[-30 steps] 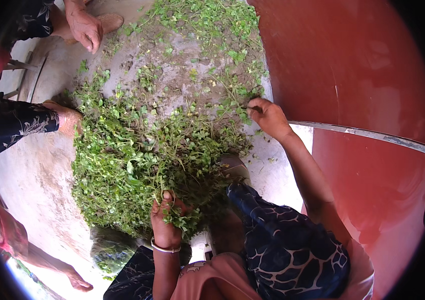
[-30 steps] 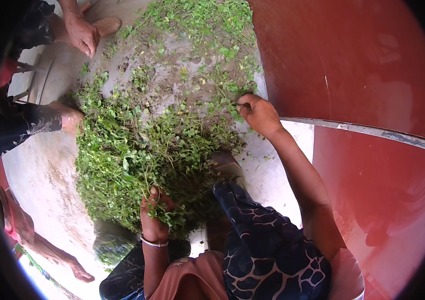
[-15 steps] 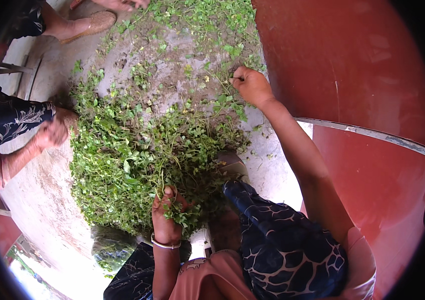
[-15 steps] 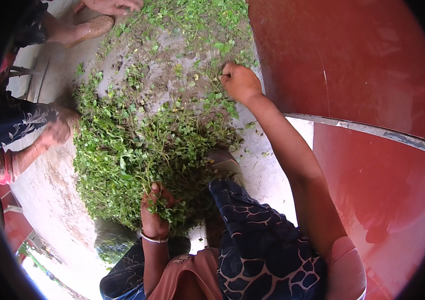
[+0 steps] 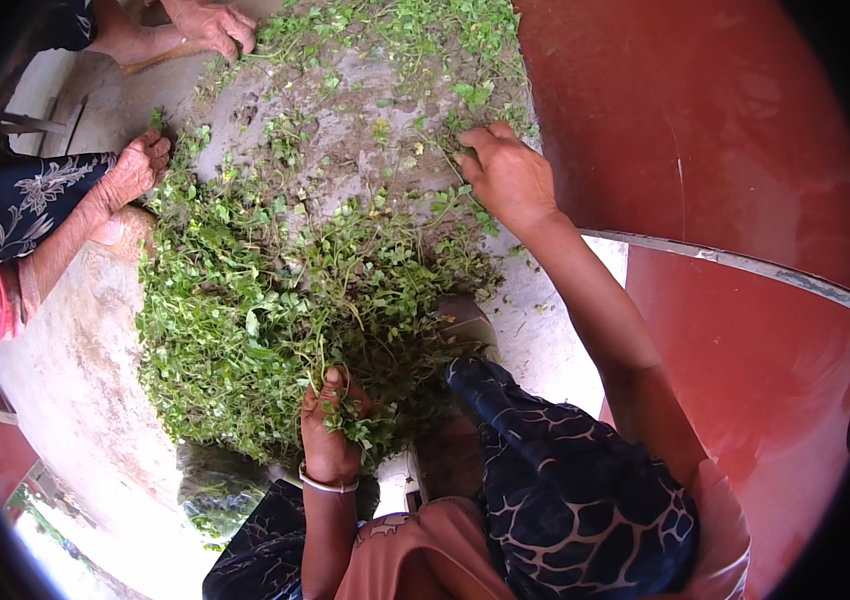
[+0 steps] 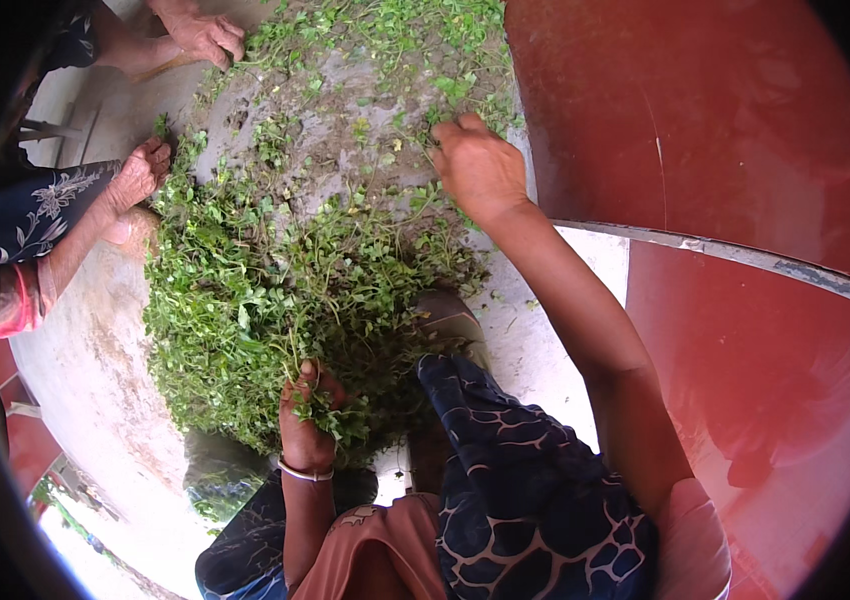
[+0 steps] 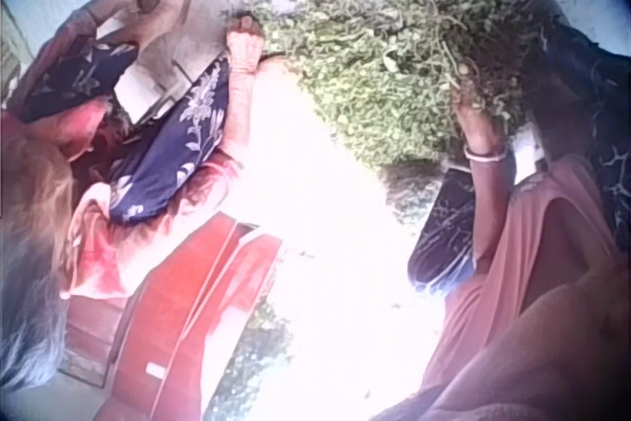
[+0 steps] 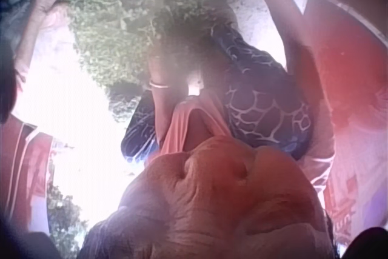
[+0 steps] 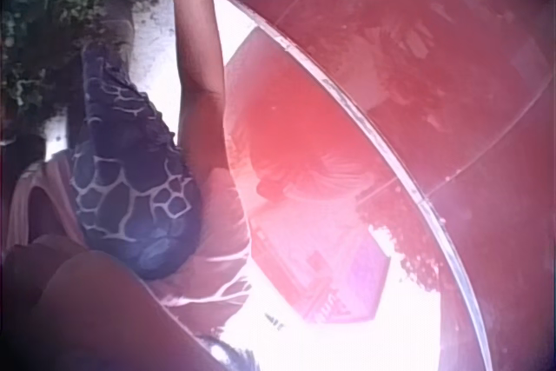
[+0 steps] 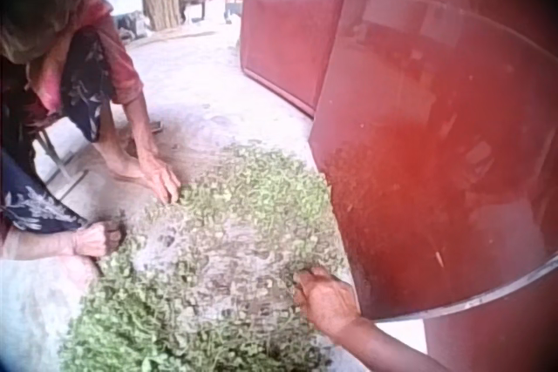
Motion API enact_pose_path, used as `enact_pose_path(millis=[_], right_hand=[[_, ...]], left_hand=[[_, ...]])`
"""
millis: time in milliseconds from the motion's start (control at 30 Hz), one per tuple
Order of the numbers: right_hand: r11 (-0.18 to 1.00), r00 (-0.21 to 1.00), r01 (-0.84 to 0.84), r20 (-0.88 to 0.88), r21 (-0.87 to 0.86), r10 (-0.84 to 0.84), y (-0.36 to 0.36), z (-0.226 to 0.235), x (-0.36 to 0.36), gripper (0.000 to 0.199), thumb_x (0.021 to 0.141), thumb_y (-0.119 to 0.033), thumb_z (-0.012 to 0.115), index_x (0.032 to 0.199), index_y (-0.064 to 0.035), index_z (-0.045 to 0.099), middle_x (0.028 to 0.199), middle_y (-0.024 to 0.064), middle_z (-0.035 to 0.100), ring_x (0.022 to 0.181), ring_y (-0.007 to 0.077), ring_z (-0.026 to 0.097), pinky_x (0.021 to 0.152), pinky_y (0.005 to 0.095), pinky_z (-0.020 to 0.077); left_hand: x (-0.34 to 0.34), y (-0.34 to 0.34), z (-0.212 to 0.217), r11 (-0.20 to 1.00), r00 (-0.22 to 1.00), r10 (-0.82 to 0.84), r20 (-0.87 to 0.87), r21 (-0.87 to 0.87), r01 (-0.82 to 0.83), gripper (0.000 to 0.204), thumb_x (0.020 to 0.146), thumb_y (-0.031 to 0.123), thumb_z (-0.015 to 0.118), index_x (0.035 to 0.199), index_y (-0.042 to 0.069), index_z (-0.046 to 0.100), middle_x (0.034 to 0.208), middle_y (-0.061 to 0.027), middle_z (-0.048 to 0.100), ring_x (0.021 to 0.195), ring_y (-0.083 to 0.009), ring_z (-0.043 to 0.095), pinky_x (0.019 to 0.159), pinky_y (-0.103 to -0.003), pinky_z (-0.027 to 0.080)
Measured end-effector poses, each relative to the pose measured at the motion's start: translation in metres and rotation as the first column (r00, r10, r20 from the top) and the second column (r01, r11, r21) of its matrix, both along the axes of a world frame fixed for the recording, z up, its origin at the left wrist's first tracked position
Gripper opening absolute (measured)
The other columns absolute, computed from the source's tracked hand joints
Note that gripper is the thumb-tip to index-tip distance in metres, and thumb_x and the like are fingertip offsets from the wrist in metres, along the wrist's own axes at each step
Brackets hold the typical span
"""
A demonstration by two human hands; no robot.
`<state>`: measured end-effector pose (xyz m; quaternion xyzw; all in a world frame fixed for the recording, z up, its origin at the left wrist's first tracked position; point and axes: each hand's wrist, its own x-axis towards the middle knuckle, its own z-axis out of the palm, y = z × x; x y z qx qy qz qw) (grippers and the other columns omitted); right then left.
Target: The person sits on the floor and sorts through a large pile of green leafy herbs, picking up bunches and separating leaves from stems by hand. The separated leaves are placed into a clear plastic bag, while the stems are set aside on the floor.
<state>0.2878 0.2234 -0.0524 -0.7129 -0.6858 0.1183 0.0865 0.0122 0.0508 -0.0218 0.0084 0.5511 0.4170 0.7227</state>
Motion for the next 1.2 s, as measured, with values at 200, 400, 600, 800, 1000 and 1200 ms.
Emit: enact_pose_path(millis=[200, 400, 600, 800, 1000, 1200], right_hand=[[0.978, 0.999, -0.026, 0.039, -0.205, 0.035, 0.027, -0.024, 0.001, 0.022, 0.08, -0.021, 0.058, 0.093, -0.003, 0.06, 0.095, 0.0179, 0.061, 0.087, 0.0362, 0.061, 0.074, 0.0447, 0.0497], [0.811, 0.272, -0.103, -0.8, -0.576, -0.534, 0.003, 0.01, 0.01, 0.007, 0.085, -0.016, 0.066, 0.086, -0.0099, 0.063, 0.072, -0.0047, 0.057, 0.057, 0.0018, 0.047, 0.046, 0.0186, 0.0318], [0.765, -0.011, -0.286, -0.796, -0.578, -0.605, -0.043, 0.024, -0.029, 0.009, 0.085, -0.017, 0.066, 0.088, -0.0094, 0.063, 0.072, -0.0038, 0.057, 0.057, 0.0032, 0.046, 0.047, 0.0195, 0.0321], [0.733, 0.108, -0.437, -0.839, -0.522, -0.533, -0.079, 0.037, -0.079, 0.016, 0.088, -0.02, 0.063, 0.094, -0.0052, 0.061, 0.077, -0.003, 0.055, 0.069, 0.0059, 0.048, 0.063, 0.0208, 0.0386], [0.76, 0.082, -0.483, -0.887, -0.434, -0.454, -0.097, 0.027, -0.083, 0.013, 0.09, -0.013, 0.059, 0.097, -0.0019, 0.059, 0.091, -0.001, 0.057, 0.088, 0.0066, 0.053, 0.08, 0.0227, 0.0432], [0.8, 0.146, -0.49, -0.937, -0.346, -0.317, -0.109, 0.014, -0.081, 0.014, 0.088, -0.011, 0.061, 0.096, -0.0004, 0.059, 0.091, 0.002, 0.058, 0.087, 0.0086, 0.054, 0.079, 0.0256, 0.0428]], left_hand=[[0.007, 0.004, 0.009, 0.999, 0.999, -0.034, -0.001, -0.021, 0.034, 0.015, 0.086, 0.023, 0.066, 0.088, 0.01, 0.057, 0.062, 0.001, 0.052, 0.052, -0.0114, 0.048, 0.054, -0.028, 0.045], [0.005, 0.004, 0.019, 0.998, 0.998, -0.024, -0.063, -0.062, 0.02, 0.015, 0.08, 0.012, 0.071, 0.092, 0.01, 0.061, 0.071, 0.0013, 0.056, 0.058, -0.0106, 0.052, 0.059, -0.028, 0.05], [0.017, 0.009, 0.028, 0.998, 0.998, 0.06, -0.031, 0.009, -0.06, 0.017, 0.082, 0.014, 0.07, 0.096, 0.006, 0.063, 0.081, 0.0, 0.062, 0.062, -0.0092, 0.053, 0.061, -0.028, 0.051], [0.03, 0.012, 0.027, 0.999, 0.999, 0.023, -0.028, 0.025, -0.022, 0.026, 0.087, 0.017, 0.065, 0.109, 0.004, 0.062, 0.077, 0.0016, 0.06, 0.061, -0.007, 0.052, 0.058, -0.024, 0.048], [0.039, 0.012, 0.025, 1.0, 1.0, -0.011, -0.008, 0.021, 0.011, 0.025, 0.087, 0.016, 0.064, 0.11, 0.006, 0.062, 0.074, 0.0026, 0.057, 0.061, -0.0072, 0.053, 0.055, -0.023, 0.046], [0.041, 0.01, 0.024, 0.999, 0.998, -0.048, -0.051, 0.016, 0.049, 0.015, 0.084, 0.013, 0.065, 0.099, 0.01, 0.061, 0.079, 0.004, 0.06, 0.068, -0.0082, 0.057, 0.058, -0.023, 0.047]])
